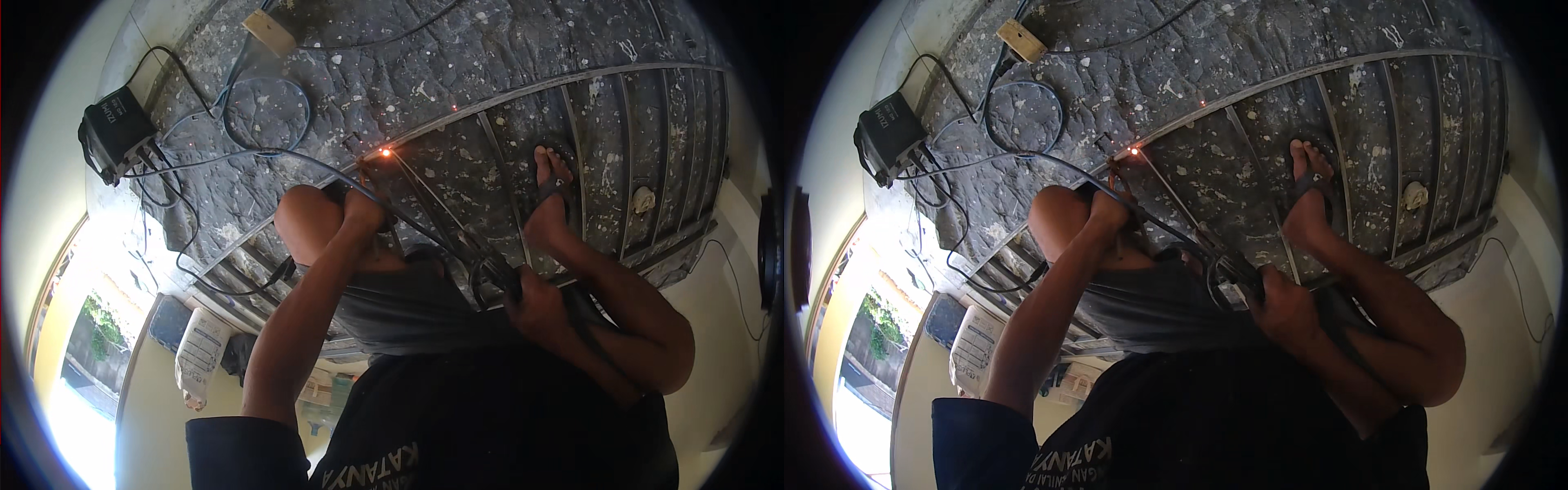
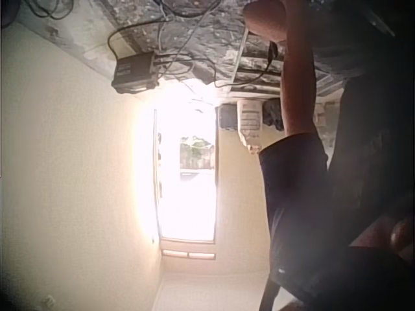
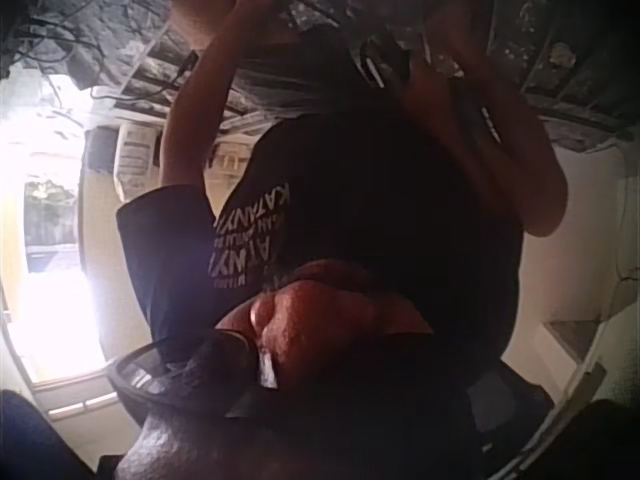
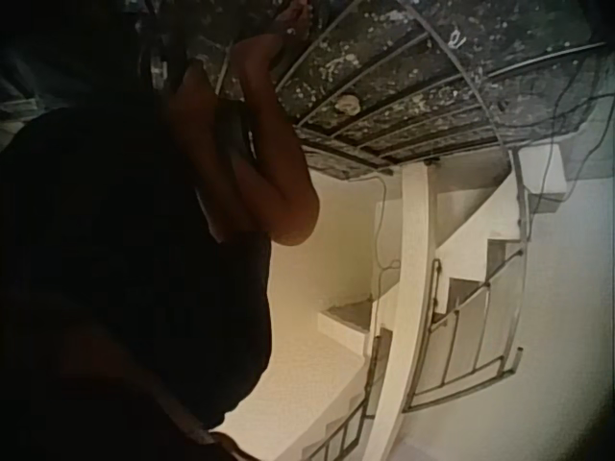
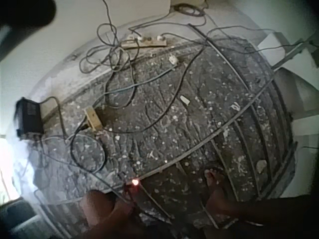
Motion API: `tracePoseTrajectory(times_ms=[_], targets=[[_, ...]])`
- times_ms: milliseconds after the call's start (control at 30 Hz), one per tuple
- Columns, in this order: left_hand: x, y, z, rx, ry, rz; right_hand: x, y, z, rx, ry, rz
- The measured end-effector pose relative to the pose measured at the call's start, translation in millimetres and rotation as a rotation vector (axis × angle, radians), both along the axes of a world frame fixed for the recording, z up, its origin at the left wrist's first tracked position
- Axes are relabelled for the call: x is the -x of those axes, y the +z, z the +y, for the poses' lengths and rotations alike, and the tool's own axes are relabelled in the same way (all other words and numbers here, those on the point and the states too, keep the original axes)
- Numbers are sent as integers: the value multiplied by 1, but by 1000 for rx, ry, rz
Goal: Welding metal bars onto a frame on the floor.
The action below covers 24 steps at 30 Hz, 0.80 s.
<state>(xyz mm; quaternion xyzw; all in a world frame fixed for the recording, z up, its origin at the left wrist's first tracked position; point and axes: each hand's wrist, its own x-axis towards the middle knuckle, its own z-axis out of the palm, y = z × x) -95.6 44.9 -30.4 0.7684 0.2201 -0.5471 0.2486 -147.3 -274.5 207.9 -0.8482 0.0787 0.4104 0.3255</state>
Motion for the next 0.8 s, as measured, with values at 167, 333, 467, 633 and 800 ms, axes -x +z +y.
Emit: tracePoseTrajectory(times_ms=[167,333,467,633,800], targets=[[-10,14,-5,21,-246,78,2,-1,-1,17,12,49],[-25,26,-10,38,-161,76,2,1,0,-3,15,32],[-29,33,-16,41,-352,-66,-1,-1,0,4,15,56],[-21,33,-14,13,81,50,0,-1,0,-11,15,31],[-18,24,3,203,-413,-412,4,-5,0,12,14,24]])
